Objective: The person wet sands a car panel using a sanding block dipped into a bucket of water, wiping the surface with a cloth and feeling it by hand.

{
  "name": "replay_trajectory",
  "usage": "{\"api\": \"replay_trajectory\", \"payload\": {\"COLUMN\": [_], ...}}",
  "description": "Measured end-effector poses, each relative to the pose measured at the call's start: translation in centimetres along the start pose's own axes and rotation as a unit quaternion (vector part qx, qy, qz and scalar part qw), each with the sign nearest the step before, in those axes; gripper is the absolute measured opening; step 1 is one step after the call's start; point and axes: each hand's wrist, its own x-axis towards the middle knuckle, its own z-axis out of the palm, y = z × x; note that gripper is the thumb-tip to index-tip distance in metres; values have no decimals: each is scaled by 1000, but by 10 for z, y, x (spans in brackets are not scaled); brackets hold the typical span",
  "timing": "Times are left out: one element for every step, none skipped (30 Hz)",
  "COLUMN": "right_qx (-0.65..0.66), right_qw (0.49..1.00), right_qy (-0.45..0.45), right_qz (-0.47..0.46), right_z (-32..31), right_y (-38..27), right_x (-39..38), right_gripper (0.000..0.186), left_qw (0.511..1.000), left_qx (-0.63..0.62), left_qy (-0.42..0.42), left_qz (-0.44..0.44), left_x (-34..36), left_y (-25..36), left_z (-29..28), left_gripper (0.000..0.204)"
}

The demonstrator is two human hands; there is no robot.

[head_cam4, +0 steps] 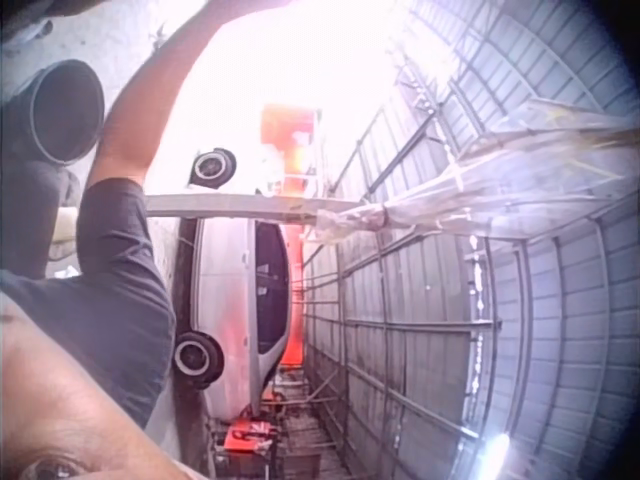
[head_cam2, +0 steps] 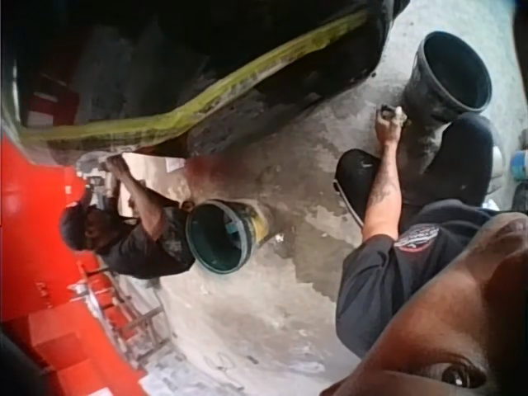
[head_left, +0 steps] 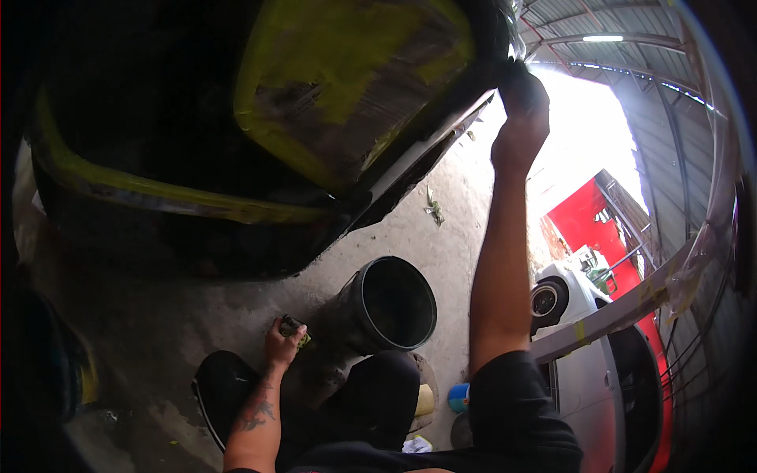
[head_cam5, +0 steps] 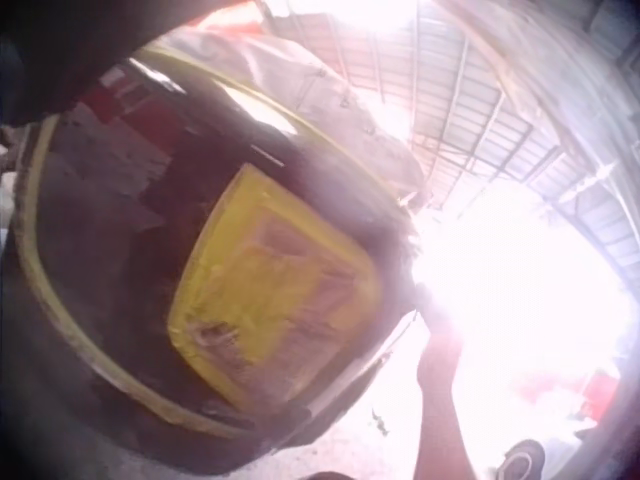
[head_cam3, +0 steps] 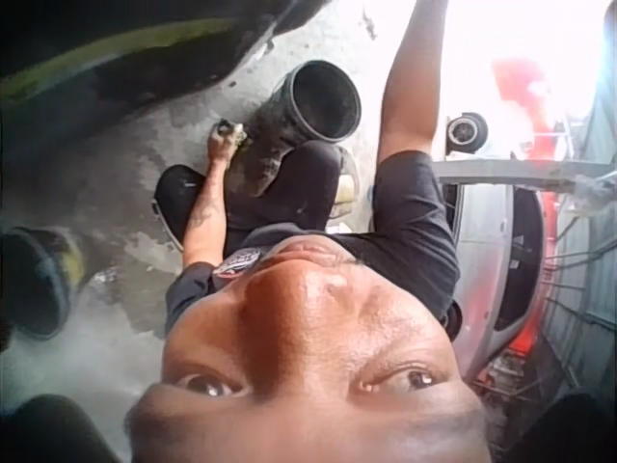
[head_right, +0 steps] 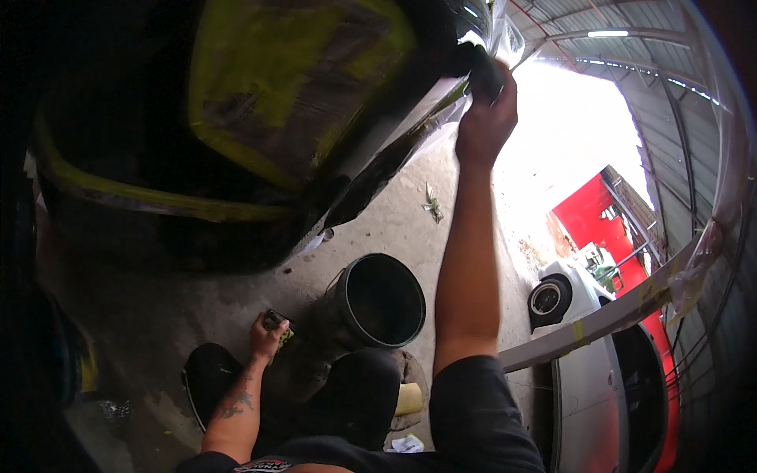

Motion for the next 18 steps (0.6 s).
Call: {"api": "replay_trajectory", "payload": {"right_qx": [-6,-106,-93,-127,-130,28,62,58,11,-35,-72,-114,-143,-169,-181,-185,-184,-115], "right_qw": [998,994,995,991,979,938,908,883,889,892,881,866,827,785,785,787,790,741], "right_qy": [30,31,20,-50,-157,-337,-415,-465,-458,-448,-453,-456,-504,-548,-546,-544,-536,-579], "right_qz": [48,-12,16,-5,-28,75,-18,7,33,59,115,172,203,234,230,225,232,320], "right_z": [1,1,1,-5,-19,-37,-49,-64,-85,-104,-122,-143,-170,-193,-205,-209,-216,-222], "right_y": [-1,-12,-3,-23,-21,-33,-47,-63,-69,-76,-88,-101,-113,-123,-138,-153,-151,-148], "right_x": [-23,-55,-89,-121,-158,-186,-203,-215,-237,-260,-279,-295,-315,-331,-339,-338,-328,-316], "right_gripper": [28,28,26,28,34,34,43,48,51,53,54,54,55,56,57,58,58,57], "left_qw": [1000,1000,999,998,999,1000,1000,999,1000,999,1000,999,999,999,999,999,999,998], "left_qx": [-14,-16,-34,-49,-24,5,20,33,21,11,9,13,12,12,11,26,24,27], "left_qy": [7,7,-16,-36,-35,-29,-10,-6,-19,-31,-28,-30,-37,-45,-52,-36,-40,-49], "left_qz": [12,13,7,0,-2,-4,-7,-6,-7,-7,-9,-7,-7,-6,-2,-4,-7,-13], "left_x": [2,3,2,2,3,4,1,1,2,3,3,2,2,3,4,8,9,6], "left_y": [-1,2,10,15,13,8,12,8,5,2,-2,-2,1,3,2,-14,-11,-7], "left_z": [6,9,13,12,12,7,5,1,3,3,-1,-2,-1,0,-1,-8,-4,-3], "left_gripper": [47,47,48,49,49,49,48,48,48,48,47,47,48,48,49,49,50,50]}}
